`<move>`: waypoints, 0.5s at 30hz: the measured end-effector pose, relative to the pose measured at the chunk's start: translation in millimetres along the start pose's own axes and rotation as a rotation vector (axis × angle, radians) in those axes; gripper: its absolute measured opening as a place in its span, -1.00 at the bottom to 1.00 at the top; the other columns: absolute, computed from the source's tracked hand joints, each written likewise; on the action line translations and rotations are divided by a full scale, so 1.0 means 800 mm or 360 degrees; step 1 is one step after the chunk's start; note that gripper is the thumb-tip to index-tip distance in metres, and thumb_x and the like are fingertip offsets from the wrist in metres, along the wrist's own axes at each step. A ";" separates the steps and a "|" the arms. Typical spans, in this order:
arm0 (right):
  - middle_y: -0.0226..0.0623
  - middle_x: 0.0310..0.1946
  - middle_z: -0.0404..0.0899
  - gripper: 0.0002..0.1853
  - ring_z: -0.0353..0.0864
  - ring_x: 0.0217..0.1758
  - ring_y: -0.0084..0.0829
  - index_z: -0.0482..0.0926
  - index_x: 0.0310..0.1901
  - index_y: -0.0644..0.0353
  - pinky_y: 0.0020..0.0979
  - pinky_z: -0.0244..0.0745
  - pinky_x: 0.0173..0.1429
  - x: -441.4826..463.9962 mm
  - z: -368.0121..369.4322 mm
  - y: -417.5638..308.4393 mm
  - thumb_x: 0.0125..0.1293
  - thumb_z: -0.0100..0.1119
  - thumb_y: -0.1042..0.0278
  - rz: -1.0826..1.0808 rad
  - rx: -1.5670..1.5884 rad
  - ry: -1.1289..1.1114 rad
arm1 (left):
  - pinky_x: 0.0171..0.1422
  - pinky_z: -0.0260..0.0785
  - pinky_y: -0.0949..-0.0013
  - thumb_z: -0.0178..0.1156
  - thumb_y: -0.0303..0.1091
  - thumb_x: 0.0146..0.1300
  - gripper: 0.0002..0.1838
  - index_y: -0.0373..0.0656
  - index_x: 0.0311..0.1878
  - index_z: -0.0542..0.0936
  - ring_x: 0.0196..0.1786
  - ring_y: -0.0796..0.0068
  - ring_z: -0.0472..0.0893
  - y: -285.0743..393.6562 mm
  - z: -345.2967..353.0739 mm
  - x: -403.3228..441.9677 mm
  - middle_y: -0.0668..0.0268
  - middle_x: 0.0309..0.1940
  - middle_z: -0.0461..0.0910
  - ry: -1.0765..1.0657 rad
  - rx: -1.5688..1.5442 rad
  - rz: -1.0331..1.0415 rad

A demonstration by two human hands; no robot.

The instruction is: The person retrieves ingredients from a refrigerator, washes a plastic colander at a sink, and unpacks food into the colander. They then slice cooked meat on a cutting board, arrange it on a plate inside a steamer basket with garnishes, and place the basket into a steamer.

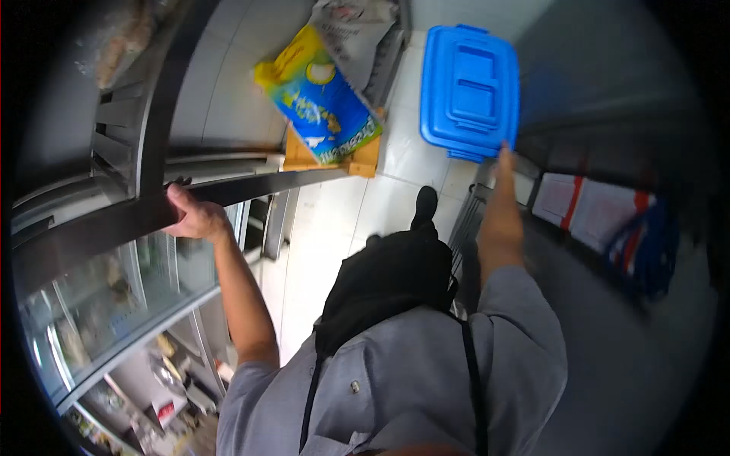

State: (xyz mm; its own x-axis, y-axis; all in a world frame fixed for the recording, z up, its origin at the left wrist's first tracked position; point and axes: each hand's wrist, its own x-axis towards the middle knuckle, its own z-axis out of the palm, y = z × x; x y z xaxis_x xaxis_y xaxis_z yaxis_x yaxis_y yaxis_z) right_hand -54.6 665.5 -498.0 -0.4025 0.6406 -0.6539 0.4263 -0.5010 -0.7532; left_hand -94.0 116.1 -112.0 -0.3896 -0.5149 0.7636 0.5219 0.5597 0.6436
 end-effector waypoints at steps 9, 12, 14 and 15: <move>-0.16 0.50 0.10 -0.22 0.16 0.49 0.04 0.08 0.51 0.04 0.26 0.03 0.46 0.033 0.072 0.031 0.44 -0.12 -0.29 0.0327 0.0697 -0.0188 | -0.29 0.50 0.29 0.29 0.15 0.26 -0.29 -0.40 0.06 0.38 -0.40 0.34 0.59 -0.004 -0.016 0.056 0.12 -0.37 0.60 -0.0064 0.0297 -0.0062; -0.17 0.51 0.09 -0.27 0.16 0.48 0.05 0.08 0.51 0.05 0.24 0.06 0.47 0.030 0.052 0.053 0.49 -0.23 -0.26 0.0128 0.0774 -0.0162 | -0.21 0.52 0.28 0.29 0.13 0.27 -0.28 -0.42 0.09 0.38 -0.31 0.37 0.60 -0.006 -0.023 0.056 0.10 -0.25 0.61 -0.0018 0.0363 -0.0035; -0.18 0.51 0.09 -0.29 0.16 0.49 0.06 0.07 0.51 0.06 0.24 0.08 0.47 0.038 0.067 0.074 0.51 -0.29 -0.25 0.0023 0.0731 -0.0137 | -0.02 0.51 0.27 0.31 0.00 0.29 -0.28 -0.45 0.20 0.32 -0.13 0.35 0.58 -0.014 -0.039 0.065 0.05 -0.05 0.58 0.0027 0.0371 -0.0059; -0.19 0.50 0.10 -0.28 0.19 0.47 0.04 0.09 0.49 0.10 0.24 0.16 0.44 0.041 0.072 0.107 0.52 -0.31 -0.25 -0.0032 0.0873 -0.0370 | -0.02 0.51 0.27 0.31 0.00 0.29 -0.28 -0.45 0.20 0.32 -0.13 0.35 0.58 -0.007 -0.032 0.064 0.05 -0.05 0.58 0.0016 0.0356 -0.0065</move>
State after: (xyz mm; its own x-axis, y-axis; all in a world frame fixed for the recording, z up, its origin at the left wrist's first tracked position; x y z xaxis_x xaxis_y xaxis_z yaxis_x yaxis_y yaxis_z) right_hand -77.7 610.1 -588.1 -0.5994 0.5397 -0.5911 -0.0389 -0.7572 -0.6520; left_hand -97.1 70.1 -77.7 -0.3989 -0.5457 0.7370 0.3240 0.6680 0.6699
